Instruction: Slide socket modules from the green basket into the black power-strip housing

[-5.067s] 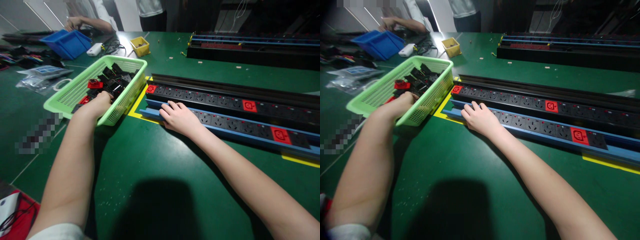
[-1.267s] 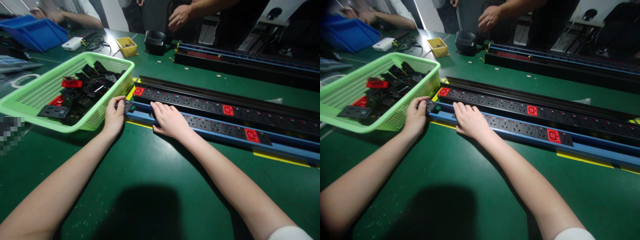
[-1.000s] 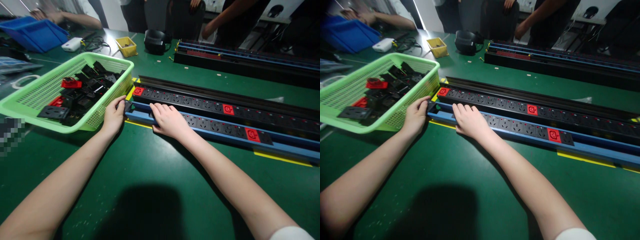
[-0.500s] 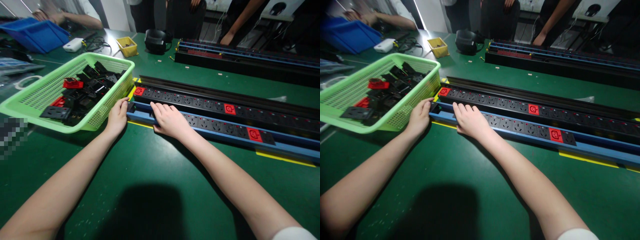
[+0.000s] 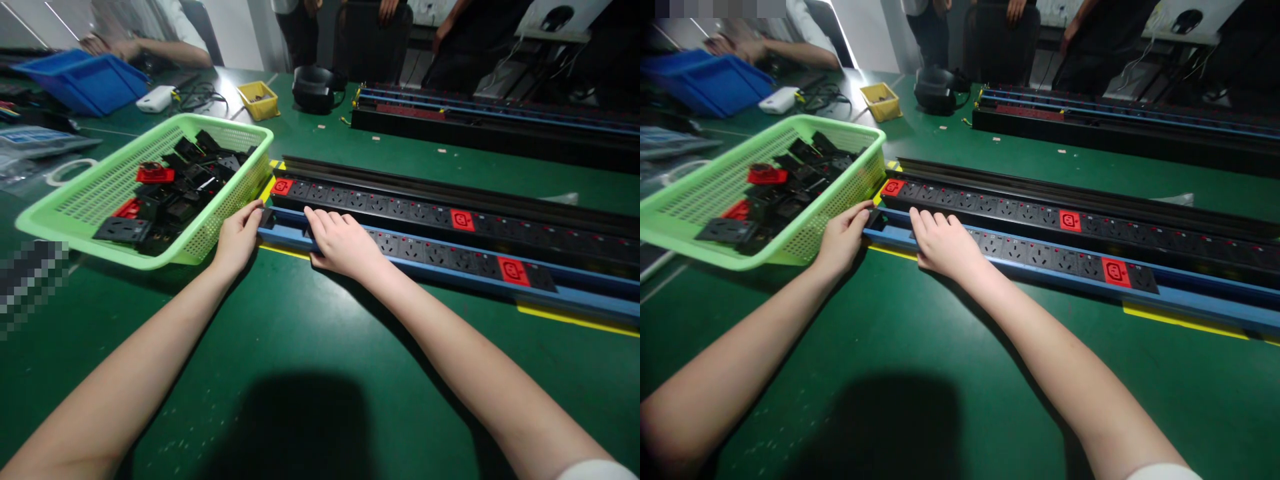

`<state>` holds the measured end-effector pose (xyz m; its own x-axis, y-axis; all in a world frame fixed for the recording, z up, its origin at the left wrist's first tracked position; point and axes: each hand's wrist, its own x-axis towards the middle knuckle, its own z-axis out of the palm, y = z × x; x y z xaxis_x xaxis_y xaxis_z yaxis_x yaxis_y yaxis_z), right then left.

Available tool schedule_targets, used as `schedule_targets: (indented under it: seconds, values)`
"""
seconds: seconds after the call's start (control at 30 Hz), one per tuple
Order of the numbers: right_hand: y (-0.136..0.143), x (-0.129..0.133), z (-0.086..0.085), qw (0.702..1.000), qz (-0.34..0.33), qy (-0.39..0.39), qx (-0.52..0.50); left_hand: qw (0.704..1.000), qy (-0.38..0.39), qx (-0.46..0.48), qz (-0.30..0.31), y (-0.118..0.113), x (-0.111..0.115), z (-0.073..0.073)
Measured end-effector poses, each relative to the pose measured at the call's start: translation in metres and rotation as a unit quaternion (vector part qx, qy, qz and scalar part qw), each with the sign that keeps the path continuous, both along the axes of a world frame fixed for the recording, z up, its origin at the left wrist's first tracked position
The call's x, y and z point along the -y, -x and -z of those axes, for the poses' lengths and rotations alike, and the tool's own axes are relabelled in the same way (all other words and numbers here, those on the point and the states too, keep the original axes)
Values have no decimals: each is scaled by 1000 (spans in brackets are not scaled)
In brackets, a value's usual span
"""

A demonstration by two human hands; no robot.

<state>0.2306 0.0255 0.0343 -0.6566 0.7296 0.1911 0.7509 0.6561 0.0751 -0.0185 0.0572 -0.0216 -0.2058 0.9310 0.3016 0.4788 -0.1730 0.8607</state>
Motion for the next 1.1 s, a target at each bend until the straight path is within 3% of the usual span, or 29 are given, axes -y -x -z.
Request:
schedule_targets:
  seconds: [0.27, 0.67, 0.93, 1.1]
  values:
    - [0, 0, 0, 1000, -4, -3, -4, 999, 0, 35, 29, -5, 3, -5]
    - [0, 1, 0, 1000, -1, -2, 1, 998, 5, 1, 68, -14, 11, -8]
    - [0, 1, -1, 1000, -2, -3, 4, 997, 23, -78, 3, -11, 7, -4]
    - [1, 1, -1, 1000, 0, 5, 3, 994, 44, -80, 59, -8, 4, -9]
